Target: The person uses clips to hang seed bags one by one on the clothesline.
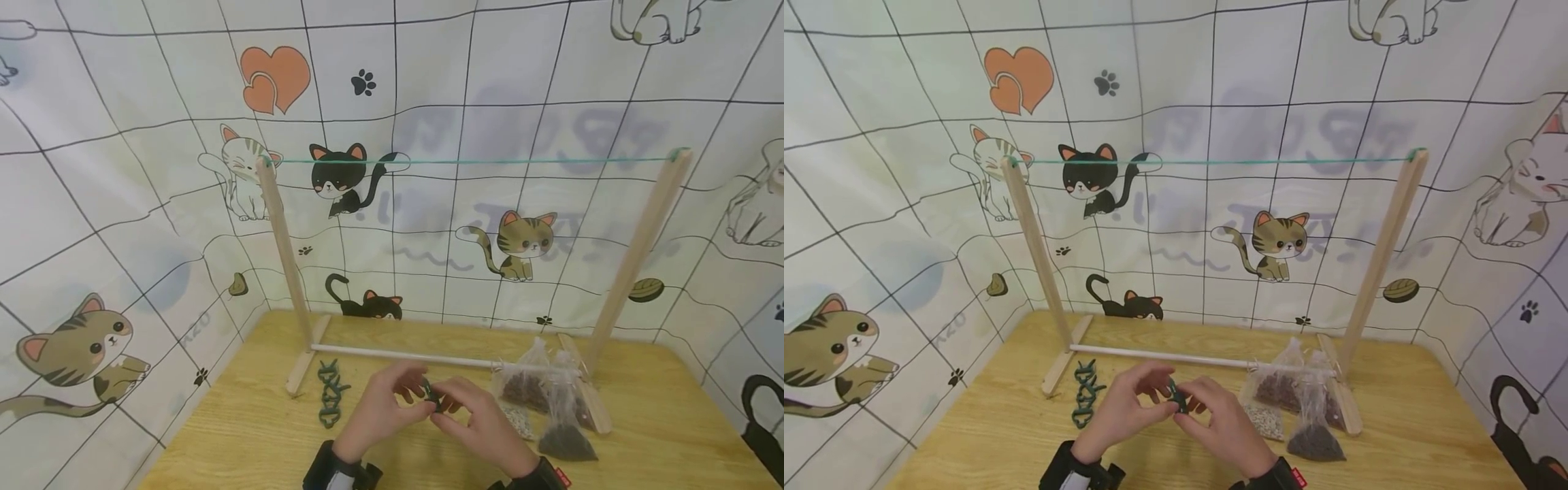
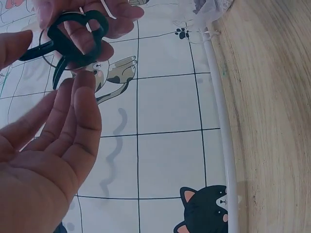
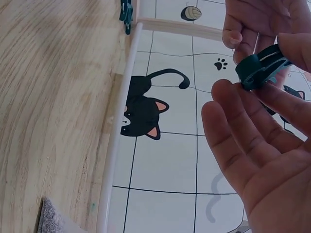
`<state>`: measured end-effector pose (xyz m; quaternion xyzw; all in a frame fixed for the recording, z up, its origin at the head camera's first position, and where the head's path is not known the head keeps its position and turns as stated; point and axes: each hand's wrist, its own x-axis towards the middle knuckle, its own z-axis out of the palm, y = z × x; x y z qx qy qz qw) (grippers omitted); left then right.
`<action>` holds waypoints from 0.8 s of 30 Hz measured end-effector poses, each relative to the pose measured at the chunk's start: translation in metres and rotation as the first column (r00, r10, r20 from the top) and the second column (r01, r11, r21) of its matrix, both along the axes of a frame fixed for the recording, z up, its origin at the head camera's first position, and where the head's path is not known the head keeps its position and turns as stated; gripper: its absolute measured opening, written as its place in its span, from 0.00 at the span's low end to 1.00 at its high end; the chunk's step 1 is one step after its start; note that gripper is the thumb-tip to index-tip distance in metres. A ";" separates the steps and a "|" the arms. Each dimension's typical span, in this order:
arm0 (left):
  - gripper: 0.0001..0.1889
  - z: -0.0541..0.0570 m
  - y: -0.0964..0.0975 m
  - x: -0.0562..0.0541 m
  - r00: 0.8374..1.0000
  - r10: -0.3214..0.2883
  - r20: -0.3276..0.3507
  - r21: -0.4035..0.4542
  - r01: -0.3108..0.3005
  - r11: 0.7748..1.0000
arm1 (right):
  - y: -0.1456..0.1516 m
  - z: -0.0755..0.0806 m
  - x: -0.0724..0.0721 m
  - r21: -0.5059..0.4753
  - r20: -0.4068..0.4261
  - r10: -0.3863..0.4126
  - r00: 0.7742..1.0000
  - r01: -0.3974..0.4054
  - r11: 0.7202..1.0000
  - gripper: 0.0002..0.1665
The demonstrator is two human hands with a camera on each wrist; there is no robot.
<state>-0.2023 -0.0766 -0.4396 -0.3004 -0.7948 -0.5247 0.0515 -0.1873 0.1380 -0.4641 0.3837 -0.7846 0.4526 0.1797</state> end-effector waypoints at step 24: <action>0.18 0.007 -0.021 -0.006 0.995 0.102 -0.021 0.034 -0.102 0.994 | 0.080 -0.009 -0.024 0.517 0.297 -0.530 0.795 0.333 0.789 0.17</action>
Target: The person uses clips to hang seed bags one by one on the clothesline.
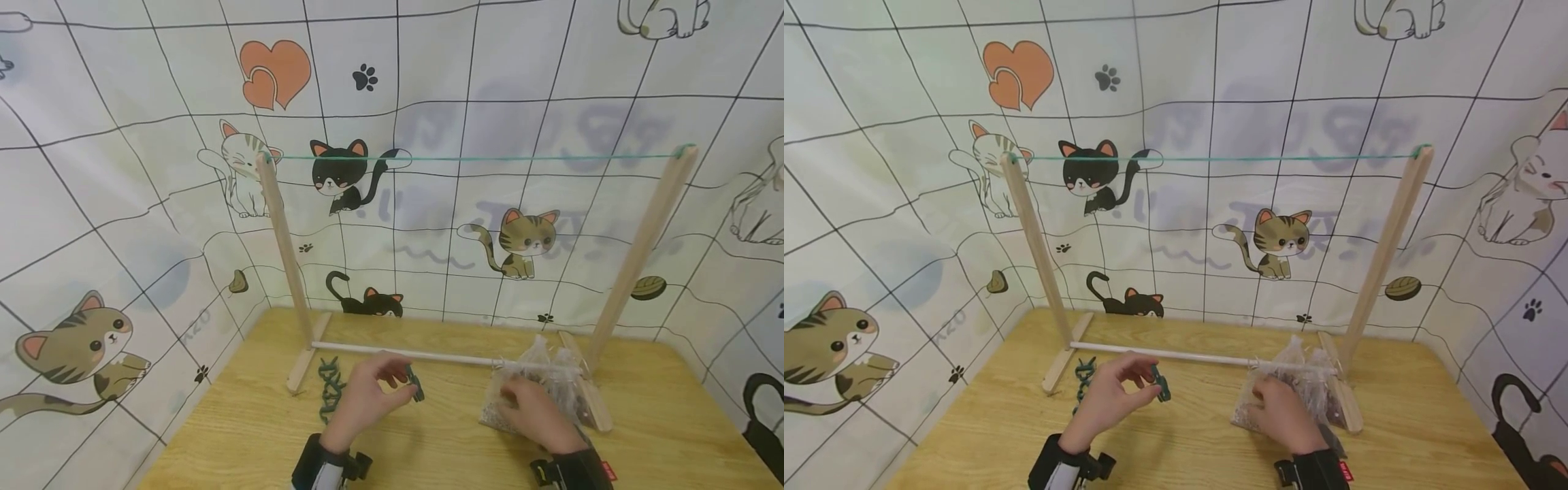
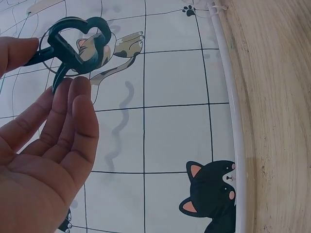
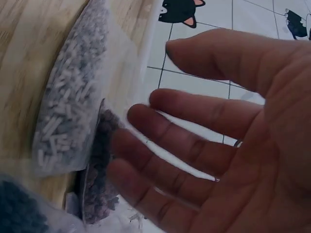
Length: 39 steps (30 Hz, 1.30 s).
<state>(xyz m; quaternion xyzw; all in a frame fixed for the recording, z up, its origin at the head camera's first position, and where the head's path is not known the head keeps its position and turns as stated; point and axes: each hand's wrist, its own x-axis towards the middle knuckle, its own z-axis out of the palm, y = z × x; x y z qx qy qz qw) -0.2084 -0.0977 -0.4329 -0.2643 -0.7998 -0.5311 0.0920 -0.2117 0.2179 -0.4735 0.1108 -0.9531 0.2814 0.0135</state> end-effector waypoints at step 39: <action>0.16 0.004 -0.012 -0.004 0.995 0.087 -0.038 0.004 -0.087 0.996 | -0.013 -0.015 -0.004 -0.347 0.148 0.001 0.989 0.051 0.936 0.06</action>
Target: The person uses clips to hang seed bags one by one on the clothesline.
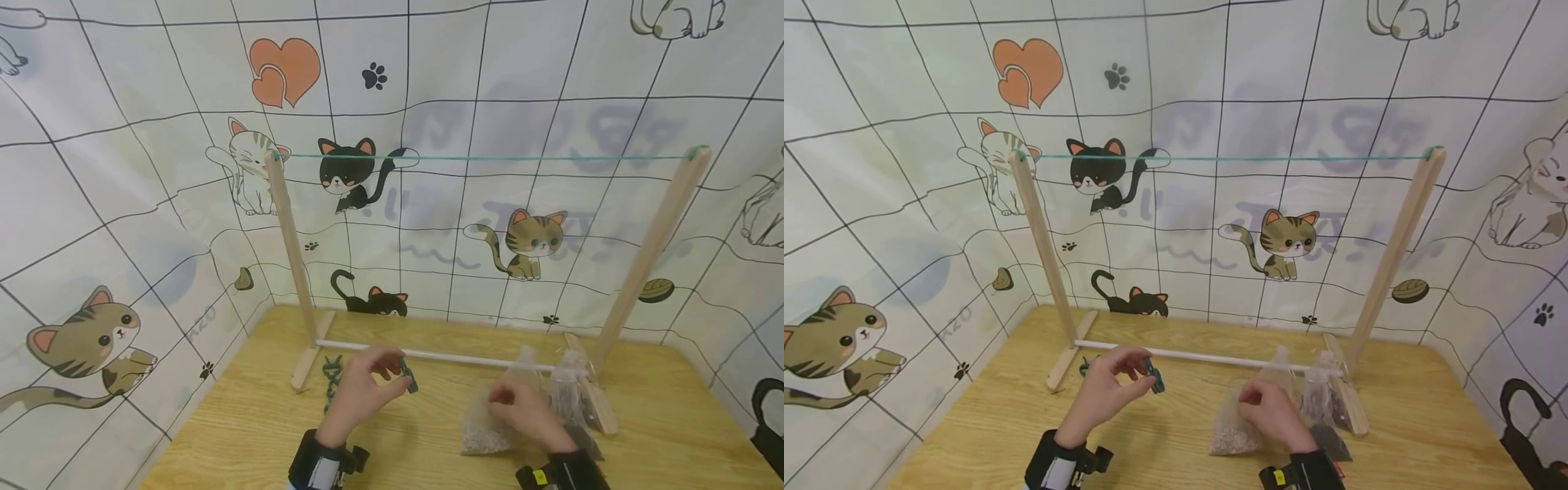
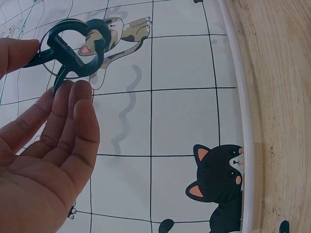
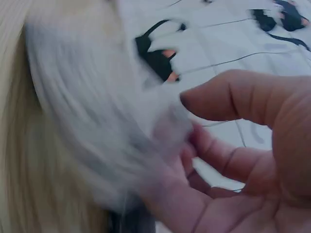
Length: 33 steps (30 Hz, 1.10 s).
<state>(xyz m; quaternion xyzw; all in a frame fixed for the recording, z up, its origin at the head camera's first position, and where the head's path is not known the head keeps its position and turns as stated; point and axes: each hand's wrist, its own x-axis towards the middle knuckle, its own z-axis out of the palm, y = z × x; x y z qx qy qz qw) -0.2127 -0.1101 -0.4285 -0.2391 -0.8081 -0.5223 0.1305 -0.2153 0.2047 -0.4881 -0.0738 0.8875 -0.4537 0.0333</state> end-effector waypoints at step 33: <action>0.17 0.009 -0.012 0.003 0.997 0.016 -0.074 -0.028 -0.018 0.999 | -0.025 0.019 0.006 -0.050 -0.050 0.111 0.993 -0.114 0.992 0.11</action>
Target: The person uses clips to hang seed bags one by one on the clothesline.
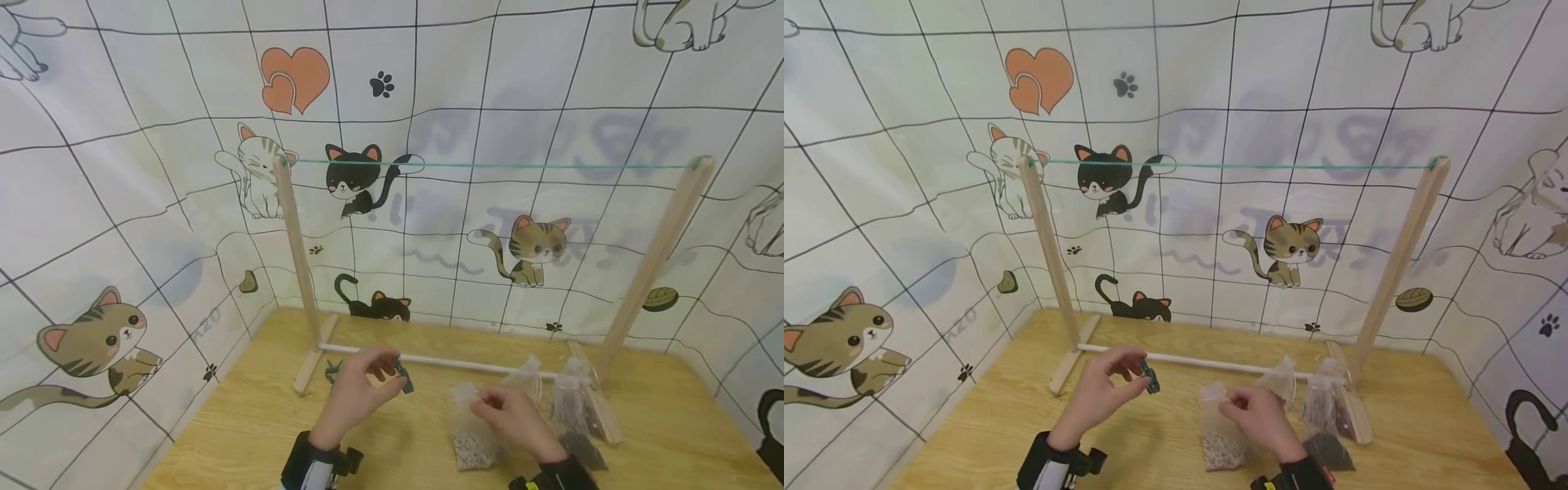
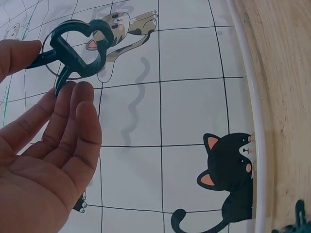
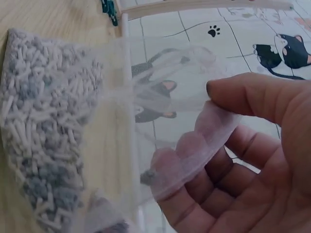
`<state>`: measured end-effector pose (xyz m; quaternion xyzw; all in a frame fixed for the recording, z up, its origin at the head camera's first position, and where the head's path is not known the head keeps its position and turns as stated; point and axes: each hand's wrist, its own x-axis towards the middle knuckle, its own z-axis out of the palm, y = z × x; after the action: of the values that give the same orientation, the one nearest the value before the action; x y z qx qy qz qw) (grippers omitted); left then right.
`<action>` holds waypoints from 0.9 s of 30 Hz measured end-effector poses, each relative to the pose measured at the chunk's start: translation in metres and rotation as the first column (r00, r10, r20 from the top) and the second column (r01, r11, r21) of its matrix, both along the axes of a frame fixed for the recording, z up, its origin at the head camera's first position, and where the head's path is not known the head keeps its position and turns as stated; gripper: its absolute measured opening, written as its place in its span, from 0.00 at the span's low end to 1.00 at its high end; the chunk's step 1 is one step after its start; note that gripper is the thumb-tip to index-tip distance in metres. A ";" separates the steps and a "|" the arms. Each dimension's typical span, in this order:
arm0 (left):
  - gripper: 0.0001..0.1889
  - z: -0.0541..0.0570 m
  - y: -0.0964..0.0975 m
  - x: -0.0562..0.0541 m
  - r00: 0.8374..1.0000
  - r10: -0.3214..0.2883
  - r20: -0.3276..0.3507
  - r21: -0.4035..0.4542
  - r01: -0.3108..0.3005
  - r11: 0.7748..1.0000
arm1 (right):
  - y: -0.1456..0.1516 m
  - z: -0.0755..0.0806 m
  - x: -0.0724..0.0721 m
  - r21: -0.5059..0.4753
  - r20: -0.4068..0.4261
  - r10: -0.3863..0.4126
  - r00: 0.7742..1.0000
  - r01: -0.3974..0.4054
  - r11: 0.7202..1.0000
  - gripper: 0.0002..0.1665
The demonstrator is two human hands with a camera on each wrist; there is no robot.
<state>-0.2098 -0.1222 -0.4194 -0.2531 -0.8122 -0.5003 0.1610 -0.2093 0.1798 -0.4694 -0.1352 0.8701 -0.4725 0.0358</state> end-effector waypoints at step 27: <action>0.20 0.235 -0.058 -0.057 0.957 0.100 -0.272 -0.265 -0.174 0.948 | -0.064 0.181 -0.069 0.014 -0.538 0.086 0.838 -0.093 0.996 0.09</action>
<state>-0.2664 -0.1805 -0.1845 -0.2783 -0.8643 -0.3283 0.2604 -0.2787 0.1160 -0.2888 -0.3030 0.8349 -0.4190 -0.1884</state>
